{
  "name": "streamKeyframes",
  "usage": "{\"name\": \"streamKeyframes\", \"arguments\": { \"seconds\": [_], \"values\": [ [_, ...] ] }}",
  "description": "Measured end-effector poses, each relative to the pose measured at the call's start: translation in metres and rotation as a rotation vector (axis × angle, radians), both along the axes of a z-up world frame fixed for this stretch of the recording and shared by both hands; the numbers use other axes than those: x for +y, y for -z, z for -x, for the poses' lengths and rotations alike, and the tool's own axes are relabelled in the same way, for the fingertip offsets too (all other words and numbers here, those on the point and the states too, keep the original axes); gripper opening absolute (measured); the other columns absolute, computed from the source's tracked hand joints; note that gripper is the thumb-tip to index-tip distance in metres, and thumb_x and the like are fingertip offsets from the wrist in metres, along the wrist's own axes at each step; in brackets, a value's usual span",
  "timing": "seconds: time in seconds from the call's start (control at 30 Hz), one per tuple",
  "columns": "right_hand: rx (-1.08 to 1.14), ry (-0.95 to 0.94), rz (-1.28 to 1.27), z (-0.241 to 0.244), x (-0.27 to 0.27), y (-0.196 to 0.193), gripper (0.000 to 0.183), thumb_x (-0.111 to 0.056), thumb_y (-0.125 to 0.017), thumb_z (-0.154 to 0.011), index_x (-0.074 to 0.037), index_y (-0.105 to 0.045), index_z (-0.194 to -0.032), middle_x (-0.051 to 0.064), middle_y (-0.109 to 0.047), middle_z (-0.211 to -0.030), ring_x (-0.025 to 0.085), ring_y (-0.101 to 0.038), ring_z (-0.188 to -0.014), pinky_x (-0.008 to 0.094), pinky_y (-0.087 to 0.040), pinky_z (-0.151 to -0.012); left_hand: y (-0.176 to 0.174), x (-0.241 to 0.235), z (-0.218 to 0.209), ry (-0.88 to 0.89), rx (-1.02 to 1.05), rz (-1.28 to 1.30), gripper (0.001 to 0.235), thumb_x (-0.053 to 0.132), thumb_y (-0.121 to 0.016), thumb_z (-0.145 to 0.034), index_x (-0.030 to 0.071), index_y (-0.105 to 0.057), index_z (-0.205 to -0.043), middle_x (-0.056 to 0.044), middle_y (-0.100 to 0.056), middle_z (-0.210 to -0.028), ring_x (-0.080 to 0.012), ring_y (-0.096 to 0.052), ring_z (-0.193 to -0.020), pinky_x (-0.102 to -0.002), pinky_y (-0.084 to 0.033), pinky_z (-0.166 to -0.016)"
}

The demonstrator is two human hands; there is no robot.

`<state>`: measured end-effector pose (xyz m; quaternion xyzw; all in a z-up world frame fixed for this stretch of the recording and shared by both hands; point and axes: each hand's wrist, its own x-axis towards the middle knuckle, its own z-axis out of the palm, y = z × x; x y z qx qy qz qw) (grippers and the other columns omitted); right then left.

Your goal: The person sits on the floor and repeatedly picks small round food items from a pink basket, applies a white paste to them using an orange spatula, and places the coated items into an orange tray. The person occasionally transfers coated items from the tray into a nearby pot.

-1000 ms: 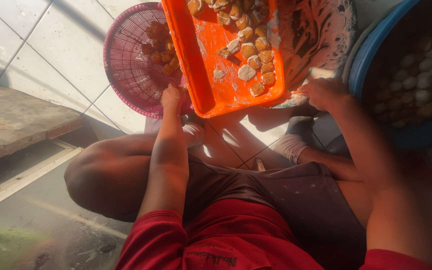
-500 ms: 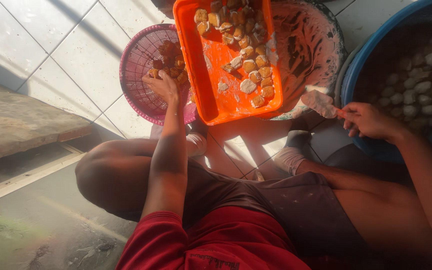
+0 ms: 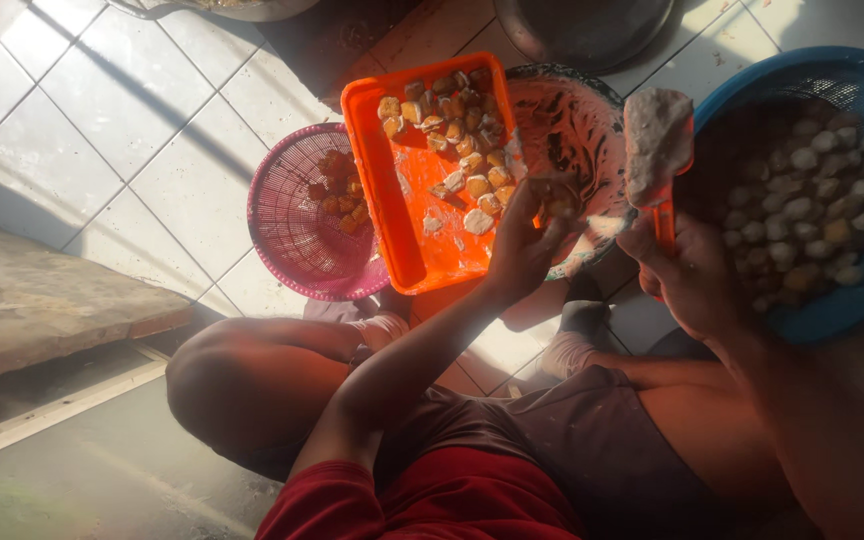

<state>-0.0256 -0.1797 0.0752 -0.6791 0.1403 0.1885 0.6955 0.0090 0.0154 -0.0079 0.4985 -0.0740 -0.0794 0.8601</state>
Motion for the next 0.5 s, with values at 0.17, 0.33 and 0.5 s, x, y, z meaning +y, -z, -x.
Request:
{"name": "streamKeyframes", "arguments": {
  "seconds": [0.17,0.33,0.5],
  "values": [
    [-0.213,-0.035,0.092,-0.006,0.017,-0.016,0.03,-0.023,-0.074,-0.089,-0.009,-0.059,-0.112,-0.008,-0.059,-0.08,0.0,-0.047,-0.056,0.018,-0.036,-0.047,-0.053,0.0,0.027,0.17,-0.114,-0.109,0.037,0.001,-0.065,-0.097,0.004,-0.05,-0.131,-0.011,-0.052,-0.148,-0.0189,-0.06,-0.129,-0.04,-0.058,-0.107],
    [-0.27,-0.001,0.115,-0.006,0.015,-0.006,0.02,-0.022,-0.069,-0.097,-0.005,-0.069,-0.108,-0.001,-0.071,-0.083,0.002,-0.049,-0.055,0.019,-0.038,-0.049,-0.047,-0.003,0.034,0.028,-0.096,-0.05,0.04,0.011,-0.069,-0.096,0.008,-0.043,-0.126,-0.006,-0.045,-0.151,-0.0126,-0.049,-0.142,-0.036,-0.055,-0.108],
    [-0.591,-0.002,0.323,0.008,0.016,0.011,0.014,-0.014,-0.071,-0.102,-0.003,-0.065,-0.107,0.001,-0.067,-0.088,0.003,-0.058,-0.075,0.019,-0.047,-0.065,-0.01,-0.016,0.027,0.224,0.338,0.18,0.026,0.023,-0.064,-0.109,0.004,-0.049,-0.119,-0.01,-0.057,-0.119,-0.0163,-0.063,-0.105,-0.035,-0.058,-0.093]
  ]
}}
